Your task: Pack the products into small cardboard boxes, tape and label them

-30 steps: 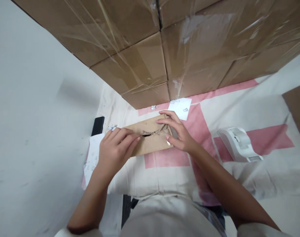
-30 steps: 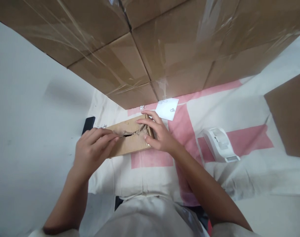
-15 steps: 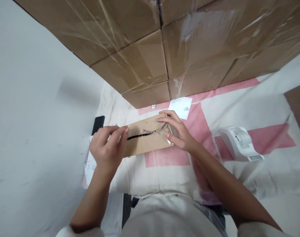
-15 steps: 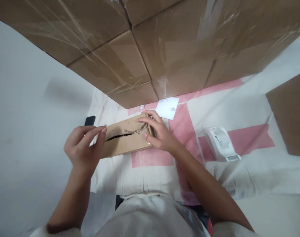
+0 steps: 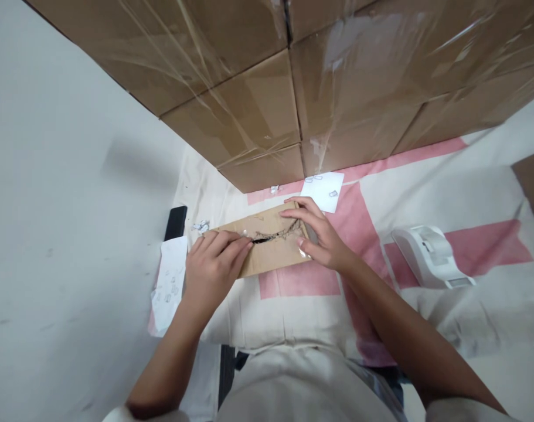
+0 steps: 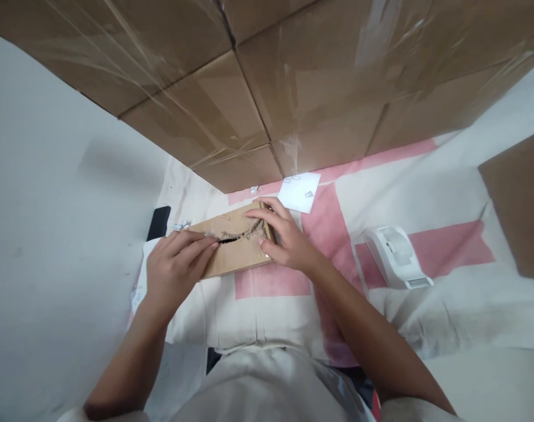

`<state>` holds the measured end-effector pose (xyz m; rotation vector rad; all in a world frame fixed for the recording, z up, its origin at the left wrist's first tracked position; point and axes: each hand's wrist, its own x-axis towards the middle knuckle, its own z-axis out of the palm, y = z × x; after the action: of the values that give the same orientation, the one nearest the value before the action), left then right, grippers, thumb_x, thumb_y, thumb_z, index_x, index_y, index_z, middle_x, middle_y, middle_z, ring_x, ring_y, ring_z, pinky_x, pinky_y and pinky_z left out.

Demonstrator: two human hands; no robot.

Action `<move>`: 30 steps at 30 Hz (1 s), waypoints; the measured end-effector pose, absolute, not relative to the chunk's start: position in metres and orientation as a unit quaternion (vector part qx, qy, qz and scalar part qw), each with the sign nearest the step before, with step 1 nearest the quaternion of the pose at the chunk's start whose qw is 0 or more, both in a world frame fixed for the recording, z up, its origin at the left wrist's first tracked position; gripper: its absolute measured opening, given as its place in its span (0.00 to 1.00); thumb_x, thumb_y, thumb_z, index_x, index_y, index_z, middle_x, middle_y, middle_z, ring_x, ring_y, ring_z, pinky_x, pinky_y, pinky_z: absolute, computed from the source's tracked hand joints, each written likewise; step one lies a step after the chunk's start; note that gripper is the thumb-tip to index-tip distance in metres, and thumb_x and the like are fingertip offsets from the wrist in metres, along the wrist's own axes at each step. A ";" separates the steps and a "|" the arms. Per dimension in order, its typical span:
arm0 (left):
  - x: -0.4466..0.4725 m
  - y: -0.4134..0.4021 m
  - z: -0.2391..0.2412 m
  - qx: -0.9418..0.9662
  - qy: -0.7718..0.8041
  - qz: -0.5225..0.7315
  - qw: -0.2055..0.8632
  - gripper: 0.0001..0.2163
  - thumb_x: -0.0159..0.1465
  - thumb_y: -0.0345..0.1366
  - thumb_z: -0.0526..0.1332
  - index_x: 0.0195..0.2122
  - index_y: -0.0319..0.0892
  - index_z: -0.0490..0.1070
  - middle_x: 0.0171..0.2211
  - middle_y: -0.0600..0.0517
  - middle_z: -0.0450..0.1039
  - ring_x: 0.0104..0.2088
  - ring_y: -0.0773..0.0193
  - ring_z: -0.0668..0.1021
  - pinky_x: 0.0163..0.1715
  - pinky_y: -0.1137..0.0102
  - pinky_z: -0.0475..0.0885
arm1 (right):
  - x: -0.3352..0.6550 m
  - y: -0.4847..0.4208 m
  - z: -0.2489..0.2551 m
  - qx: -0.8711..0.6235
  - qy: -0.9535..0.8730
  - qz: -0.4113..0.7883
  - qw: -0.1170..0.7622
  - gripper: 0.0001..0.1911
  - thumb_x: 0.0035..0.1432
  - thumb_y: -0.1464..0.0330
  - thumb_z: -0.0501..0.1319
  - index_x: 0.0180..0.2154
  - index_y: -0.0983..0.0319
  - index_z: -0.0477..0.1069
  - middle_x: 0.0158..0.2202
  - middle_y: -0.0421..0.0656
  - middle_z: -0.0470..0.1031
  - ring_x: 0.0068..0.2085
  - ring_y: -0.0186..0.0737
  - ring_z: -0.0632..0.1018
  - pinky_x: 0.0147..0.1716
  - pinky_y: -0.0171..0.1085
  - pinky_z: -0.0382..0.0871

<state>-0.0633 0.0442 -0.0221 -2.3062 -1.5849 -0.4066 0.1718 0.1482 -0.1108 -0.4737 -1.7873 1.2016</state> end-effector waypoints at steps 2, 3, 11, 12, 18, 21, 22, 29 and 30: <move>-0.064 0.045 -0.021 -0.809 -0.557 -0.130 0.133 0.04 0.69 0.32 0.63 0.43 0.44 0.78 0.37 0.50 0.80 0.36 0.60 0.78 0.37 0.63 0.68 | 0.172 0.148 -0.110 -0.193 -0.724 0.487 0.449 0.22 0.65 0.58 0.59 0.59 0.55 0.70 0.61 0.52 0.61 0.65 0.57 0.65 0.66 0.60 0.59; -0.064 0.045 -0.021 -0.812 -0.557 -0.126 0.121 0.05 0.70 0.32 0.62 0.44 0.44 0.78 0.38 0.50 0.80 0.37 0.59 0.78 0.38 0.63 0.69 | 0.172 0.148 -0.110 -0.193 -0.725 0.486 0.448 0.22 0.65 0.58 0.59 0.59 0.55 0.70 0.61 0.52 0.61 0.65 0.57 0.65 0.66 0.60 0.59; -0.068 0.034 -0.010 -0.841 -0.530 -0.056 0.099 0.15 0.69 0.42 0.64 0.53 0.41 0.75 0.42 0.46 0.79 0.39 0.56 0.76 0.39 0.61 0.68 | 0.172 0.148 -0.109 -0.193 -0.723 0.489 0.448 0.22 0.64 0.60 0.60 0.58 0.55 0.70 0.61 0.52 0.61 0.66 0.58 0.65 0.66 0.59 0.59; -0.069 0.032 -0.010 -0.842 -0.525 -0.056 0.109 0.16 0.69 0.44 0.65 0.54 0.42 0.75 0.43 0.46 0.79 0.39 0.55 0.76 0.38 0.61 0.67 | 0.172 0.147 -0.109 -0.194 -0.723 0.491 0.446 0.22 0.64 0.60 0.60 0.59 0.55 0.70 0.61 0.52 0.61 0.65 0.57 0.65 0.66 0.59 0.59; -0.073 0.024 -0.022 -0.841 -0.507 -0.112 0.151 0.16 0.66 0.43 0.69 0.52 0.44 0.74 0.39 0.47 0.79 0.37 0.57 0.76 0.37 0.62 0.65 | 0.171 0.147 -0.110 -0.197 -0.723 0.490 0.445 0.22 0.64 0.60 0.59 0.59 0.55 0.70 0.61 0.52 0.61 0.65 0.57 0.65 0.66 0.60 0.59; -0.074 0.023 -0.024 -0.842 -0.503 -0.119 0.157 0.14 0.66 0.41 0.69 0.51 0.46 0.74 0.39 0.48 0.79 0.36 0.58 0.76 0.37 0.62 0.65 | 0.171 0.147 -0.111 -0.199 -0.722 0.492 0.443 0.22 0.65 0.58 0.59 0.59 0.54 0.70 0.61 0.51 0.61 0.65 0.58 0.65 0.66 0.60 0.59; -0.074 0.023 -0.024 -0.842 -0.501 -0.119 0.158 0.14 0.65 0.41 0.70 0.50 0.46 0.74 0.39 0.48 0.79 0.36 0.58 0.76 0.36 0.62 0.65 | 0.171 0.147 -0.111 -0.199 -0.723 0.491 0.444 0.22 0.65 0.58 0.59 0.59 0.54 0.70 0.61 0.51 0.61 0.65 0.58 0.65 0.66 0.60 0.59; -0.074 0.020 -0.023 -0.811 -0.526 -0.185 0.177 0.12 0.63 0.40 0.71 0.46 0.47 0.75 0.36 0.48 0.77 0.33 0.58 0.75 0.35 0.62 0.65 | 0.172 0.149 -0.113 -0.200 -0.713 0.480 0.470 0.28 0.68 0.49 0.54 0.63 0.53 0.67 0.64 0.51 0.63 0.67 0.57 0.65 0.66 0.57 0.60; -0.075 0.019 -0.023 -0.804 -0.529 -0.200 0.184 0.13 0.63 0.41 0.71 0.46 0.46 0.75 0.36 0.48 0.76 0.33 0.58 0.74 0.35 0.62 0.66 | 0.174 0.152 -0.114 -0.216 -0.702 0.473 0.487 0.29 0.69 0.47 0.53 0.64 0.53 0.66 0.64 0.50 0.64 0.66 0.56 0.67 0.65 0.57 0.62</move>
<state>-0.0747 0.0189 -0.0235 -2.2659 -1.4918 -0.5625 0.1739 0.1520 -0.1137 -0.5245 -1.7080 1.1502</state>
